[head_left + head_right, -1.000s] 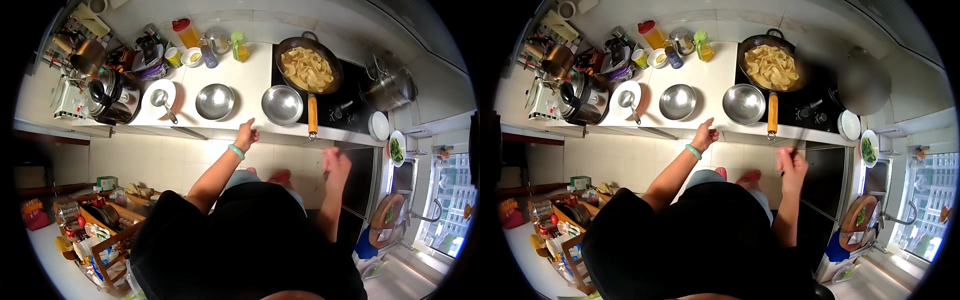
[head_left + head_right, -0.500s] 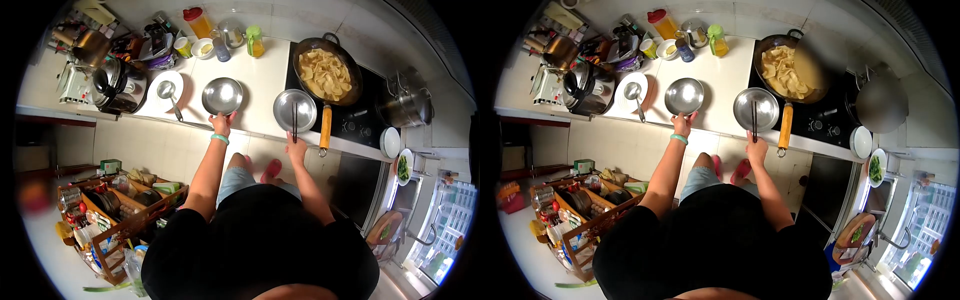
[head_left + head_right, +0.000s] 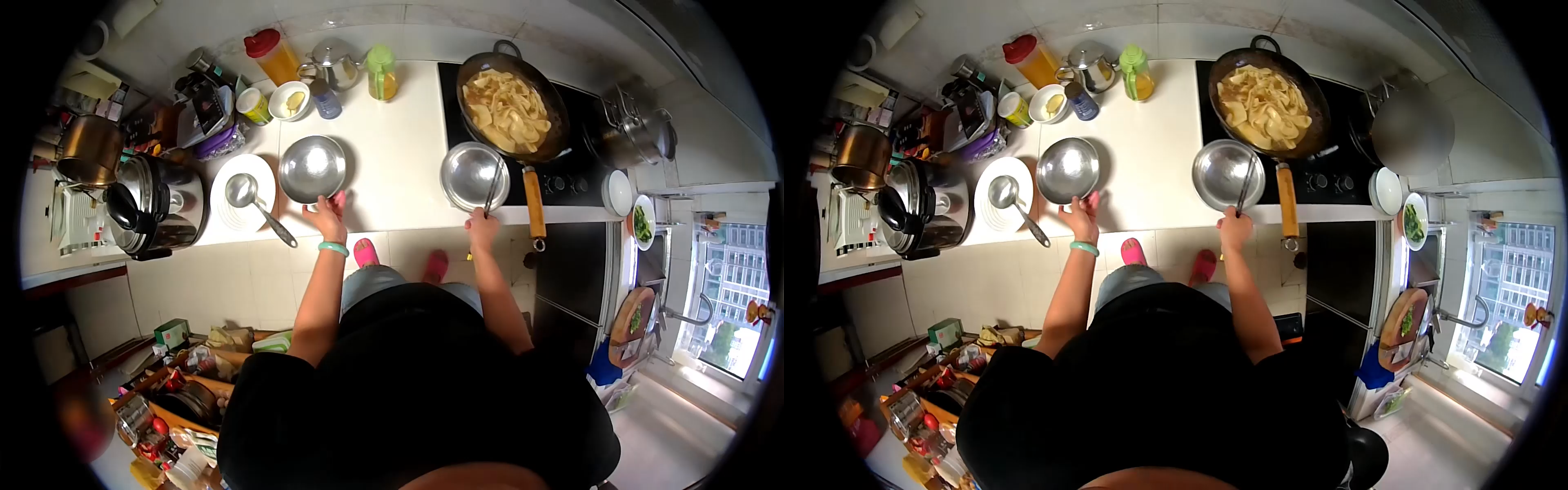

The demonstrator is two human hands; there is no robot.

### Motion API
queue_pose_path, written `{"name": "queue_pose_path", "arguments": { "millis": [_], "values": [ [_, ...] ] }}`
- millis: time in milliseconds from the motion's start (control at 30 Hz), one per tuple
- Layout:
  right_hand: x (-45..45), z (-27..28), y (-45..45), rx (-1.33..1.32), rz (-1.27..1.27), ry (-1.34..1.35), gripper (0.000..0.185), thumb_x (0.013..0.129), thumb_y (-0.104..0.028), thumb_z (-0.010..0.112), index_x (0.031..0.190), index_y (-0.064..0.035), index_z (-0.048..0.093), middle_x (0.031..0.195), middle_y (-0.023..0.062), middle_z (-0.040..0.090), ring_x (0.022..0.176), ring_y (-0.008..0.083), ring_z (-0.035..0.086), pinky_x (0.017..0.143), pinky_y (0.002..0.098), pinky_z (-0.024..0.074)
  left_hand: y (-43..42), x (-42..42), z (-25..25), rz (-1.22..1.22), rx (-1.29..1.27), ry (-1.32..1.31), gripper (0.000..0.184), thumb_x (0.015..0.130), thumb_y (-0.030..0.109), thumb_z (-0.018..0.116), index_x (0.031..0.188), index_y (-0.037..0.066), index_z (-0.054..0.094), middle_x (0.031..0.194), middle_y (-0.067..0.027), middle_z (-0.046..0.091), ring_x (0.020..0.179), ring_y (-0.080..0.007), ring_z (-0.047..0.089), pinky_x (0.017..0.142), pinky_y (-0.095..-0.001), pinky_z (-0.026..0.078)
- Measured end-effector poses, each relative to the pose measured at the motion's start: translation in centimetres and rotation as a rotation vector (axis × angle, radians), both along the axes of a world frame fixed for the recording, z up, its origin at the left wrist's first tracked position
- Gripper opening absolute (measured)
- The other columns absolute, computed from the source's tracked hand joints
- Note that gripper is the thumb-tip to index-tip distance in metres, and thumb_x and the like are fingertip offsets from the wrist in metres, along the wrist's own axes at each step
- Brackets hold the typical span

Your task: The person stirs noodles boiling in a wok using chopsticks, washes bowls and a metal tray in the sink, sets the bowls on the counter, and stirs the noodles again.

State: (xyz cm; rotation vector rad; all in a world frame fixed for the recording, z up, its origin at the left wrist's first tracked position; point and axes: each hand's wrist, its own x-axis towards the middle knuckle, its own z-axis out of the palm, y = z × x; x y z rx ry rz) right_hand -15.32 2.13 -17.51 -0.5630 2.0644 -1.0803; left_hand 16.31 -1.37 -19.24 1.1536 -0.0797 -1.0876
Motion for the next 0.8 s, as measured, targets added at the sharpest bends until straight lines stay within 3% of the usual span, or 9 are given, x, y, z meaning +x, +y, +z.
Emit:
{"name": "queue_pose_path", "arguments": {
  "millis": [100,267,333,433,467,533,633,700,800],
  "values": [
    [3.3,3.9,1.7,0.095,-0.031,0.031,0.032,0.078,-0.02,0.054,0.056,0.0021,0.056,0.047,0.0096,0.055,0.04,0.0152,0.052,0.04,0.0297,0.0388,0.3,0.3,0.9,-0.02,-0.012,-0.036,0.061,0.095,0.015,0.042,0.138,0.015,-0.001,0.1,-0.019,0.055,0.082,-0.0241,0.063,0.068,-0.0304,0.055],
    [8.1,4.1,2.6,0.131,0.016,-0.184,0.028,0.077,-0.019,0.056,0.058,0.0021,0.054,0.05,0.0117,0.055,0.04,0.0153,0.052,0.037,0.0281,0.0379,0.1,1.3,0.7,-0.019,-0.033,0.0,0.059,0.094,0.015,0.045,0.137,0.013,0.005,0.101,-0.018,0.055,0.087,-0.0248,0.061,0.072,-0.0316,0.055],
    [9.2,2.7,1.2,0.111,0.07,-0.421,0.028,0.078,-0.018,0.055,0.059,0.0027,0.052,0.051,0.0123,0.055,0.037,0.0138,0.047,0.034,0.0262,0.0335,0.3,1.2,1.0,-0.02,-0.033,0.036,0.059,0.094,0.013,0.045,0.136,0.012,0.005,0.1,-0.0177,0.055,0.086,-0.0252,0.061,0.074,-0.0325,0.054],
    [11.7,2.4,-1.7,0.095,0.138,-0.386,0.026,0.08,-0.015,0.051,0.061,0.0002,0.046,0.055,0.0178,0.055,0.035,0.0089,0.037,0.031,0.0228,0.0216,0.8,1.0,1.9,-0.048,0.006,0.095,0.053,0.091,0.008,0.045,0.133,0.009,0.012,0.106,-0.0212,0.053,0.092,-0.0286,0.06,0.079,-0.0354,0.054],
    [12.0,1.9,-2.7,0.092,0.145,-0.389,0.026,0.08,-0.015,0.051,0.061,0.0002,0.046,0.055,0.0178,0.055,0.035,0.0089,0.037,0.031,0.0228,0.0216,1.1,0.9,1.7,-0.075,0.002,0.114,0.05,0.091,0.008,0.045,0.131,0.008,0.016,0.107,-0.0219,0.053,0.094,-0.029,0.06,0.08,-0.0361,0.054],
    [12.2,0.8,-4.3,0.132,0.208,-0.479,0.028,0.082,-0.018,0.051,0.061,-0.001,0.048,0.058,0.0179,0.058,0.035,0.0083,0.037,0.031,0.0227,0.0218,1.7,0.4,2.5,-0.118,0.025,0.136,0.04,0.09,0.007,0.044,0.126,0.006,0.026,0.108,-0.0224,0.052,0.095,-0.0297,0.059,0.081,-0.0377,0.053],
    [12.4,0.8,-6.0,0.146,0.213,-0.376,0.033,0.084,-0.025,0.055,0.062,-0.0022,0.051,0.058,0.0147,0.06,0.035,0.0081,0.038,0.032,0.0243,0.0247,2.3,-0.6,3.1,-0.189,0.059,0.143,0.04,0.089,0.005,0.044,0.126,0.006,0.027,0.108,-0.0219,0.053,0.096,-0.0299,0.059,0.082,-0.0379,0.053],
    [11.4,2.1,-5.6,0.139,0.405,-0.252,0.036,0.084,-0.033,0.06,0.068,-0.0007,0.057,0.057,0.0093,0.062,0.036,0.0088,0.04,0.034,0.0245,0.0288,2.6,-1.3,3.2,-0.231,0.079,0.143,0.037,0.088,0.003,0.044,0.123,0.007,0.031,0.106,-0.0207,0.054,0.095,-0.0291,0.059,0.081,-0.0371,0.053],
    [9.9,6.5,-3.2,0.062,0.691,-0.071,0.034,0.083,-0.034,0.062,0.076,0.0001,0.064,0.055,0.0077,0.062,0.042,0.0137,0.051,0.044,0.0278,0.0405,3.3,-2.0,3.0,-0.329,0.105,0.091,0.036,0.089,0.006,0.045,0.123,0.009,0.034,0.106,-0.0175,0.056,0.092,-0.0263,0.06,0.08,-0.0345,0.052]
  ]
}}
